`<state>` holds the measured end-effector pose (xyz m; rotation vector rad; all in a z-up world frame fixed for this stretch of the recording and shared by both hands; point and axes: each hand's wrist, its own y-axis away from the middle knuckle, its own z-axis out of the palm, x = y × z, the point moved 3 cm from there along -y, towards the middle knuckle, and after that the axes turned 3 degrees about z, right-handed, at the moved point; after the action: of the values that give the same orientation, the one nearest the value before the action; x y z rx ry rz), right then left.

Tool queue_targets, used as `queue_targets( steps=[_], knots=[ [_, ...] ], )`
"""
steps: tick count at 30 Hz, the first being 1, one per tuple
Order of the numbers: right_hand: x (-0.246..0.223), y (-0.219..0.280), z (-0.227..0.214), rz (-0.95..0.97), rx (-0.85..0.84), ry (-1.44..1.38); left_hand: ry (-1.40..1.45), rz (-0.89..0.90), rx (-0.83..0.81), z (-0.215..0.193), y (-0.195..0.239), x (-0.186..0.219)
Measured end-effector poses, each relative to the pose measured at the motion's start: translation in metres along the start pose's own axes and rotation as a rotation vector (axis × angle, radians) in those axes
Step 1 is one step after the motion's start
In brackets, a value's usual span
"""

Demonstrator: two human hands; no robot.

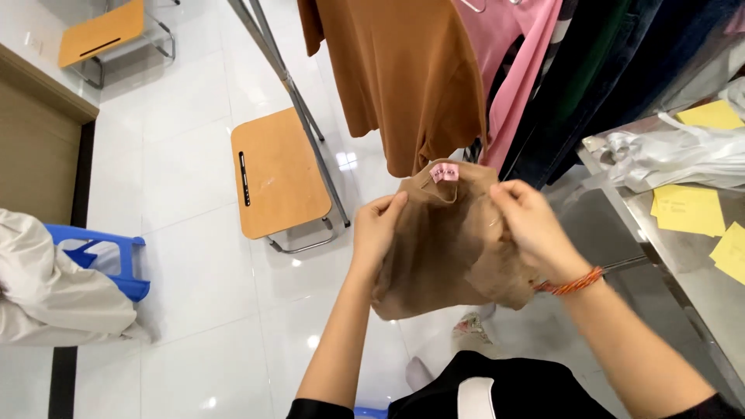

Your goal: Taking t-shirts from hangers and folding them neatly on a metal table

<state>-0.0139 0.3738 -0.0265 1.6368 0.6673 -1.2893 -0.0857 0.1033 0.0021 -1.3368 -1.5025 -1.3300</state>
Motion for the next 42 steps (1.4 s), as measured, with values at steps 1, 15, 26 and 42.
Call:
queue_targets(
  steps=[1, 15, 26, 42],
  knots=[
    [-0.006, 0.012, 0.012, -0.003, 0.008, -0.002, 0.0, 0.005, -0.008, 0.015, 0.003, 0.003],
    [-0.069, 0.093, 0.057, -0.07, -0.094, -0.148, 0.142, 0.22, -0.127, 0.076, 0.055, 0.048],
    [-0.118, 0.084, 0.006, -0.502, -0.031, 0.342, 0.256, 0.333, -0.236, 0.09, 0.045, 0.075],
    [-0.181, 0.055, -0.049, -0.857, -0.255, 0.615, 0.293, 0.38, -0.436, 0.114, 0.053, 0.13]
  ],
)
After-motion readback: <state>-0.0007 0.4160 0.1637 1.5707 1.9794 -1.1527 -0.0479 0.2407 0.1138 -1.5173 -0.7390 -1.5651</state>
